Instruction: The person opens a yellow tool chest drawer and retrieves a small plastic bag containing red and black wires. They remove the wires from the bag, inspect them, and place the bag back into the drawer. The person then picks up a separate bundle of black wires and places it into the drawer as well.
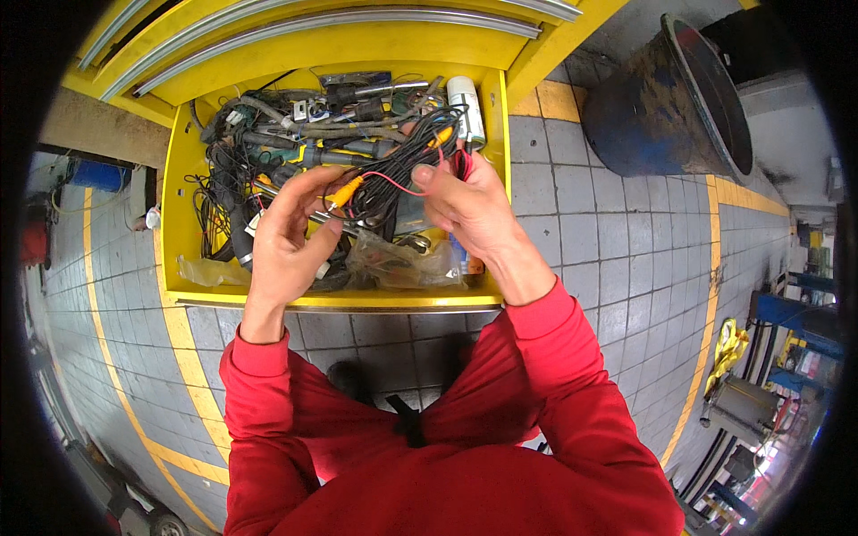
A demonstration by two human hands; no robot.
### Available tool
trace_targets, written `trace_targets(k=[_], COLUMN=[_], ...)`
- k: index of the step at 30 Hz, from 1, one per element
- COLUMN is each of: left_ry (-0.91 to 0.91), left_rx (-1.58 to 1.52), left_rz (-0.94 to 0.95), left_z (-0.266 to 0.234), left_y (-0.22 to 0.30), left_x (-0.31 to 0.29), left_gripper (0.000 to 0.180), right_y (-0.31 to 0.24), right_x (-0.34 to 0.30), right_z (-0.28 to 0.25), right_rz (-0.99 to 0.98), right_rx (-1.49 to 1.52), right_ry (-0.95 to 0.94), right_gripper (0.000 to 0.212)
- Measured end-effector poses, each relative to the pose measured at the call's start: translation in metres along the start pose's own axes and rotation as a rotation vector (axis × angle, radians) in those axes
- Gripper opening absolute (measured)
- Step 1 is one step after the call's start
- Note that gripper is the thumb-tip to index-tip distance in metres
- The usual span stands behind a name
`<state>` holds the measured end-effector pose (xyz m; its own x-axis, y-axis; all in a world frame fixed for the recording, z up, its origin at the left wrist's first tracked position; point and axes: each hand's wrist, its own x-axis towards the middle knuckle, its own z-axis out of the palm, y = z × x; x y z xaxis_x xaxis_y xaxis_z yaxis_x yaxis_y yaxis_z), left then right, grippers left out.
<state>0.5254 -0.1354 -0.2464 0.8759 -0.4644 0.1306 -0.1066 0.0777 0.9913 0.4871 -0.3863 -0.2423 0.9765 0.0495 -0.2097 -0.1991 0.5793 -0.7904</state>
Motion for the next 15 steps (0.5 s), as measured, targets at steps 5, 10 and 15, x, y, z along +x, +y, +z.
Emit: trace_targets(k=[5,10,15], left_ry=[-0.029,-0.03,-0.023], left_rx=[-0.072,-0.047,-0.095], left_rz=[0.048,0.008,0.005], left_z=[-0.009,-0.017,-0.023], left_y=[-0.003,-0.006,-0.008], left_x=[-0.002,-0.003,-0.006], left_gripper=[0.062,0.058,0.049], right_y=[0.0,0.006,0.005], right_x=[0.004,0.006,0.006], right_z=[0.002,0.004,0.008], right_rz=[-0.018,-0.068,-0.058], right_rx=[-0.056,-0.066,-0.068], right_ry=[-0.02,-0.02,-0.051], right_gripper=[0.04,0.057,0.061])
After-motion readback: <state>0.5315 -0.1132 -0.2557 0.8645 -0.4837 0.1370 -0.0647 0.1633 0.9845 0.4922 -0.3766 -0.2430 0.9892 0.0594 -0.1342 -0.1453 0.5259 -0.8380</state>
